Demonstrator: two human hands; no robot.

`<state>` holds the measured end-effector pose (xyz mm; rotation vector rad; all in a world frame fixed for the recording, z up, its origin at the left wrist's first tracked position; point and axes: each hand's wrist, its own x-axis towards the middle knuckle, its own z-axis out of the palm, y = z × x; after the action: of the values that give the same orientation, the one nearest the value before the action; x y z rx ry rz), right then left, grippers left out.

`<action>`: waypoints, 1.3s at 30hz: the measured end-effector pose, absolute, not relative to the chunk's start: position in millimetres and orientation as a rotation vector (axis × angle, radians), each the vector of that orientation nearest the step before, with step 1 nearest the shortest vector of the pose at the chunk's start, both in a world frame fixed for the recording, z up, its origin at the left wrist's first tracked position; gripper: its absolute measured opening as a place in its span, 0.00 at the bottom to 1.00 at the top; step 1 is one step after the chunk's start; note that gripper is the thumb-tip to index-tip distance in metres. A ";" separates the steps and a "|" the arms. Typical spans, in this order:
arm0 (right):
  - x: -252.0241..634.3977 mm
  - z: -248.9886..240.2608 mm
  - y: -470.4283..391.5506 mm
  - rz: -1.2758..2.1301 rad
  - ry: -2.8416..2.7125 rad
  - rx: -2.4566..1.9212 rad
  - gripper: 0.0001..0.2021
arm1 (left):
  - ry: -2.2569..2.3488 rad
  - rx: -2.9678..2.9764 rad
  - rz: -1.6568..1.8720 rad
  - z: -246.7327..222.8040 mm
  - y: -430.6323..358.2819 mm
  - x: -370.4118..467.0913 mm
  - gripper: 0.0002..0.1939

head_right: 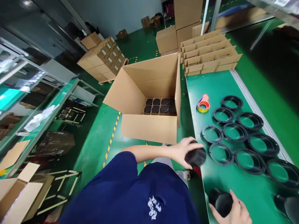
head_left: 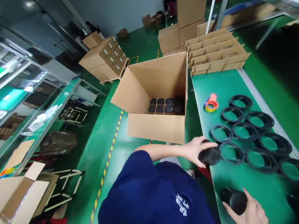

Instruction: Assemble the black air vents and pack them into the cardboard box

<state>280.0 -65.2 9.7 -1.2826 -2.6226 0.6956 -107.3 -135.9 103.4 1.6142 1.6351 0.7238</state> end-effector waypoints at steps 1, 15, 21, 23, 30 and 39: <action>248.9 19.8 -64.3 0.729 -2.632 -1.175 0.54 | 1.759 1.531 0.772 104.2 -152.3 -145.1 0.61; -355.2 -8.2 -84.7 0.892 -3.049 -0.346 0.54 | 2.150 0.758 -0.348 -77.0 -316.1 -569.1 0.63; -429.2 -149.8 -158.9 0.669 -3.806 0.192 0.59 | 1.924 0.839 -0.392 -164.7 -351.6 -548.0 0.64; -430.2 -176.3 -178.4 0.662 -3.888 0.273 0.59 | 1.909 0.831 -0.374 -179.9 -359.5 -538.1 0.62; -425.8 -225.6 -215.5 0.901 -3.759 0.483 0.50 | 1.941 0.821 -0.309 -199.7 -392.3 -528.5 0.58; -417.0 -244.1 -210.7 1.215 -3.478 0.318 0.30 | 2.014 0.799 -0.159 -216.5 -402.1 -522.1 0.50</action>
<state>-417.0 -210.7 -244.1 0.3185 -3.4782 1.2146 -522.1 -402.1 -216.5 0.7990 2.0145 -0.1591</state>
